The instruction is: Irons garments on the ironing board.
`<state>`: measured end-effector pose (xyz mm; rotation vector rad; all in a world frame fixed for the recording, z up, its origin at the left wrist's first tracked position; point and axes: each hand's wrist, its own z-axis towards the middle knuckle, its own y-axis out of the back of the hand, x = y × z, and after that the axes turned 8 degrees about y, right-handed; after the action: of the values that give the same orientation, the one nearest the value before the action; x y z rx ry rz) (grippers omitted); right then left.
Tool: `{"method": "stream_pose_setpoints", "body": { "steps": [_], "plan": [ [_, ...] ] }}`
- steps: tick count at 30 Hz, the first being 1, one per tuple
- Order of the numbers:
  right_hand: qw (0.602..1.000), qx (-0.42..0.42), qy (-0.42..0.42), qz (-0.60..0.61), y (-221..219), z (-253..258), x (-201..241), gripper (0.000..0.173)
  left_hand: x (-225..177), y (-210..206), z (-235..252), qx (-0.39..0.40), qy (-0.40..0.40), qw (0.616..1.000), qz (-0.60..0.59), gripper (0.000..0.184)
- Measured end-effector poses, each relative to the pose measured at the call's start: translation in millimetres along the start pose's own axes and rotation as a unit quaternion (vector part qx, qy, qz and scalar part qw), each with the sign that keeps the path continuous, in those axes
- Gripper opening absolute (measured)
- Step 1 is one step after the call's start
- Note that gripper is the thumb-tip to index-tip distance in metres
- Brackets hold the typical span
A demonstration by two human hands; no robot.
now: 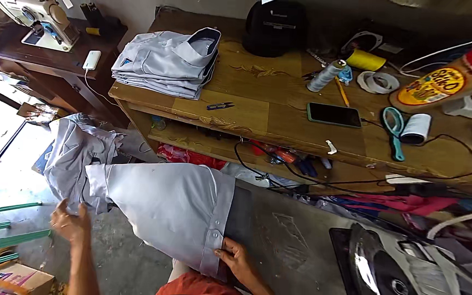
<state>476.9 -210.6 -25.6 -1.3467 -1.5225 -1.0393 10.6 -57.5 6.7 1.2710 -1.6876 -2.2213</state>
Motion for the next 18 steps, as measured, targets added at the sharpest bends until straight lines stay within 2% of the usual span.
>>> {"method": "stream_pose_setpoints", "body": {
  "steps": [2,5,7,9,11,12,14,16,18],
  "plan": [
    [0.999,0.031,-0.003,-0.036,4,6,1,0.011,-65,-24,-51,0.048,-0.103,0.993,-0.030,0.046],
    [0.988,0.118,-0.035,-0.092,25,14,19,0.020,-156,-72,-148,0.233,-0.248,0.939,-0.059,0.034],
    [0.988,0.072,-0.020,-0.132,49,23,35,0.022,-194,-106,-198,0.299,-0.324,0.894,-0.079,0.033],
    [0.986,-0.046,0.030,-0.155,77,36,49,0.023,-219,-131,-226,0.307,-0.382,0.869,-0.067,0.039],
    [0.974,-0.119,0.059,-0.185,100,53,51,0.035,-246,-141,-236,0.356,-0.389,0.849,0.034,0.043],
    [0.974,-0.124,0.044,-0.187,105,59,48,0.046,-259,-141,-238,0.403,-0.365,0.833,0.098,0.040],
    [0.982,-0.107,-0.010,-0.155,100,65,42,0.061,-271,-143,-242,0.448,-0.333,0.817,0.148,0.032],
    [0.989,-0.091,-0.016,-0.112,87,65,39,0.060,-273,-139,-249,0.463,-0.319,0.818,0.121,0.031],
    [0.996,-0.079,0.007,-0.041,79,68,34,0.049,-269,-131,-258,0.487,-0.314,0.812,0.064,0.031]
  ]
}}
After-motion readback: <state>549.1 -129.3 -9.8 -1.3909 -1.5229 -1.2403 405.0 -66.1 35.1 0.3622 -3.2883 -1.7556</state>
